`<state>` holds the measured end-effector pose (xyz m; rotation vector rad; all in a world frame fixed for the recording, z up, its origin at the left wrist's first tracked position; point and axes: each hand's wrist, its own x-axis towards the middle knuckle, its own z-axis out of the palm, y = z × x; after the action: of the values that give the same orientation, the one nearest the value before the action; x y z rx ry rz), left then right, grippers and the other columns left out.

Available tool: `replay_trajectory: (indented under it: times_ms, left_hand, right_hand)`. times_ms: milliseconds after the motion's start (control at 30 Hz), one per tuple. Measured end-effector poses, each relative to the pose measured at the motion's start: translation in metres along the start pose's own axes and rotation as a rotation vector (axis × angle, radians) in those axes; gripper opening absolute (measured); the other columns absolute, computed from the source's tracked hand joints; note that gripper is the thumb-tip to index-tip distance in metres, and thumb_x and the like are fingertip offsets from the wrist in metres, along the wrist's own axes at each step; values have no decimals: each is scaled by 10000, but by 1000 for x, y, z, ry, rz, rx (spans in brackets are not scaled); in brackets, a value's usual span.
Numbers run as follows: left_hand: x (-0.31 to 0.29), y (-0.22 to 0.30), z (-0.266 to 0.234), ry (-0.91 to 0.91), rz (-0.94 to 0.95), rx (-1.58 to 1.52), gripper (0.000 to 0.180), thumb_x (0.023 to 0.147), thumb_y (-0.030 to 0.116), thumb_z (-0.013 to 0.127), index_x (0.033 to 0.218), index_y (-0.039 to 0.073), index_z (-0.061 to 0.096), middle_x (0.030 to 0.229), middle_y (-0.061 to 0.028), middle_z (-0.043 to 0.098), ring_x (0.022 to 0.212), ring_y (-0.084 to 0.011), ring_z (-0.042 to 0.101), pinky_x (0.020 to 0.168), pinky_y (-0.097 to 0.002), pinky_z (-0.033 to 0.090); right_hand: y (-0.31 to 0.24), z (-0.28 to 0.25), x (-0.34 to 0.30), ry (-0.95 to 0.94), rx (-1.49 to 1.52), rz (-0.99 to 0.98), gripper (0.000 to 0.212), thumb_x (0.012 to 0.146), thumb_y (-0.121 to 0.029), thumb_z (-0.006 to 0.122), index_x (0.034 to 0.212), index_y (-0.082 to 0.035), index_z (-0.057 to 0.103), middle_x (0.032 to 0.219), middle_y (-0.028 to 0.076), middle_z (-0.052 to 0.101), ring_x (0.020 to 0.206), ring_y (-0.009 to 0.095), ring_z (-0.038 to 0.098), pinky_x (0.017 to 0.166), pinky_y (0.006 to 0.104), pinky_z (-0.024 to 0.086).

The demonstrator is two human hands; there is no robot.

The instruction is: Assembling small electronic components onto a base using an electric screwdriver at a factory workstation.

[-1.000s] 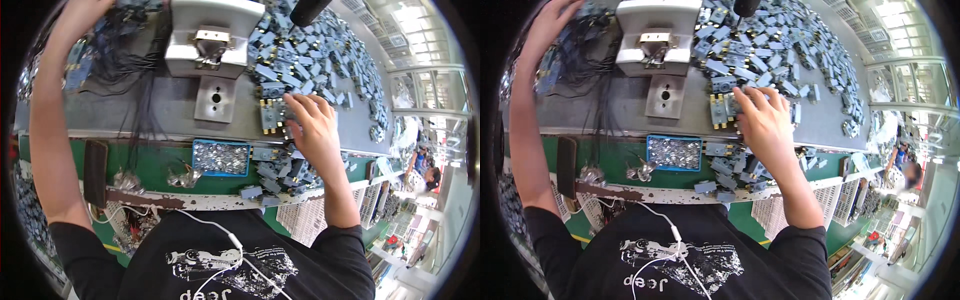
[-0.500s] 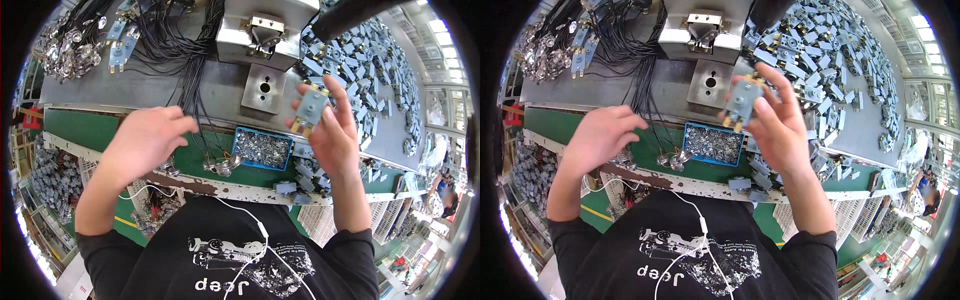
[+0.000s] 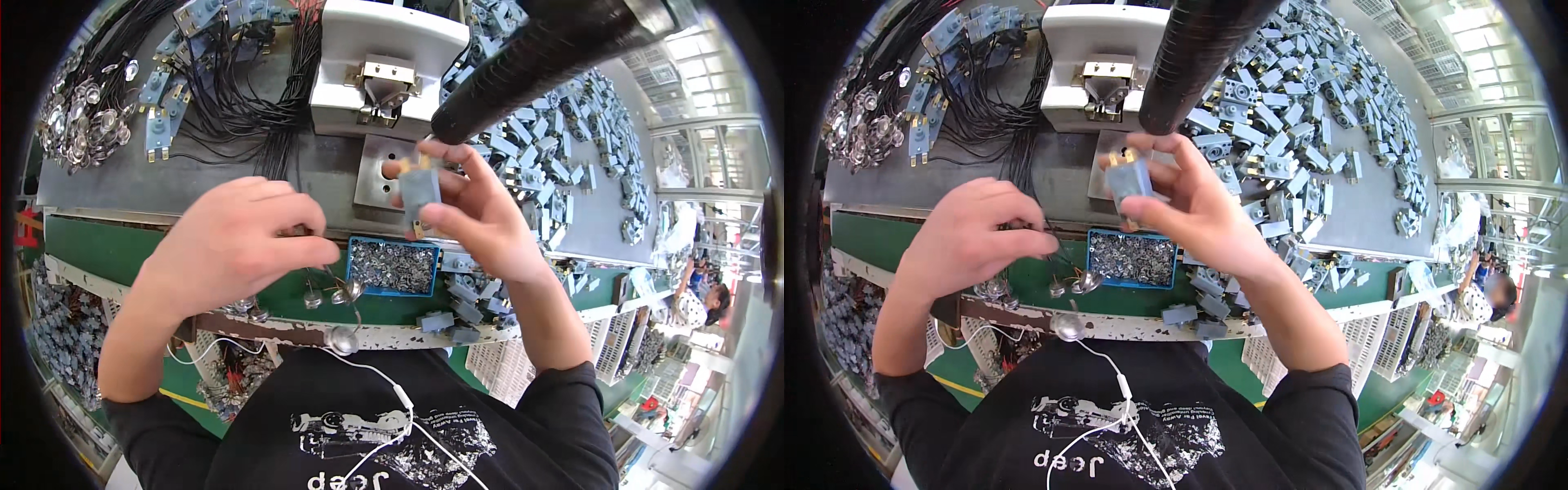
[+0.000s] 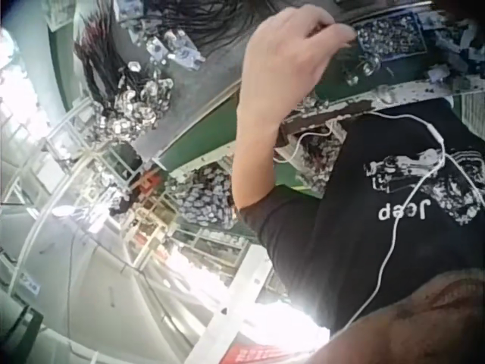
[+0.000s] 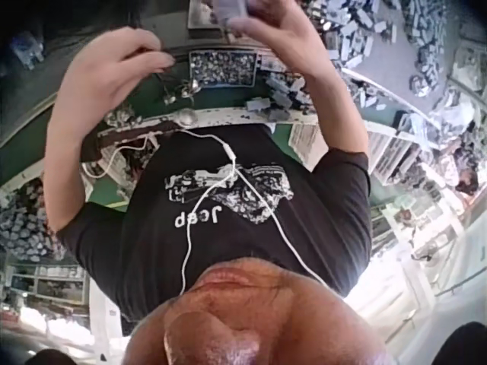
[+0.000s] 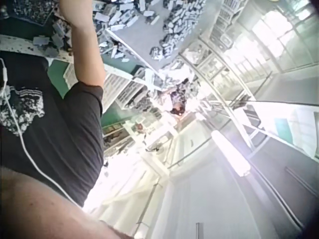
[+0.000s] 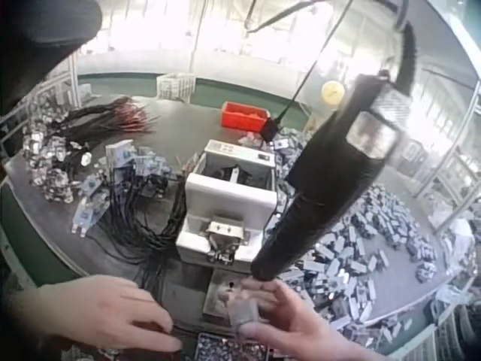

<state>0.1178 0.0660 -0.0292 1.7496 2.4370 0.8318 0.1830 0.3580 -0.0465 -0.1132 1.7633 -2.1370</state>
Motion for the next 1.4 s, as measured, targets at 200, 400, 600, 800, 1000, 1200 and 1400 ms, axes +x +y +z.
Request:
replay_trajectory:
  times_ms: [200, 400, 600, 800, 1000, 1200, 1400]
  left_hand:
    - [12, 6, 13, -45, -23, 0, 204, 746, 92, 755, 931, 178, 739, 897, 25, 617, 823, -189, 619, 724, -350, 470]
    - [15, 7, 13, -62, -18, -15, 139, 800, 110, 679, 927, 144, 725, 894, 1, 596, 843, -181, 614, 770, -329, 484]
    - [12, 6, 17, -57, -16, -26, 192, 760, 96, 751, 938, 168, 747, 910, 22, 616, 842, -183, 618, 750, -345, 464]
    - [15, 3, 17, -57, -19, -44, 190, 762, 103, 754, 940, 168, 749, 913, 20, 620, 840, -185, 619, 750, -341, 467]
    - [17, 4, 17, -43, 1, -22, 188, 764, 103, 755, 941, 168, 746, 910, 22, 625, 826, -187, 620, 737, -345, 468]
    - [22, 5, 15, -40, 15, -12, 159, 784, 103, 709, 936, 136, 738, 894, 15, 619, 834, -173, 610, 758, -333, 480]
    - [23, 5, 9, -22, -18, -11, 182, 757, 105, 747, 938, 127, 745, 859, 9, 612, 834, -172, 611, 769, -341, 480]
  right_hand:
    - [-25, 13, 14, 41, -1111, -267, 216, 917, -85, 731, 1111, -47, 645, 1131, 126, 657, 962, 316, 694, 823, 396, 555]
    - [-15, 9, 42, -22, -1440, -298, 223, 864, -121, 762, 1024, -39, 630, 1092, 122, 661, 864, 345, 685, 739, 448, 560]
    - [-8, -10, 38, -122, -1444, -485, 372, 882, -191, 767, 1206, -57, 642, 1055, 146, 652, 822, 325, 712, 688, 456, 575]
    - [1, 7, 35, 39, -1552, -242, 530, 872, -296, 791, 1360, -160, 638, 829, 107, 644, 704, 322, 676, 613, 423, 540]
    - [21, 8, 36, 250, -1490, -328, 542, 870, -380, 817, 1269, -48, 660, 760, 115, 690, 608, 282, 679, 564, 383, 539]
    - [51, -3, 32, 369, -1408, -371, 579, 854, -417, 834, 1310, -111, 648, 588, 49, 629, 493, 230, 642, 467, 350, 491]
    - [12, 24, 5, 357, -1104, -98, 508, 897, -321, 824, 1292, -55, 648, 751, 80, 711, 632, 138, 690, 580, 298, 540]
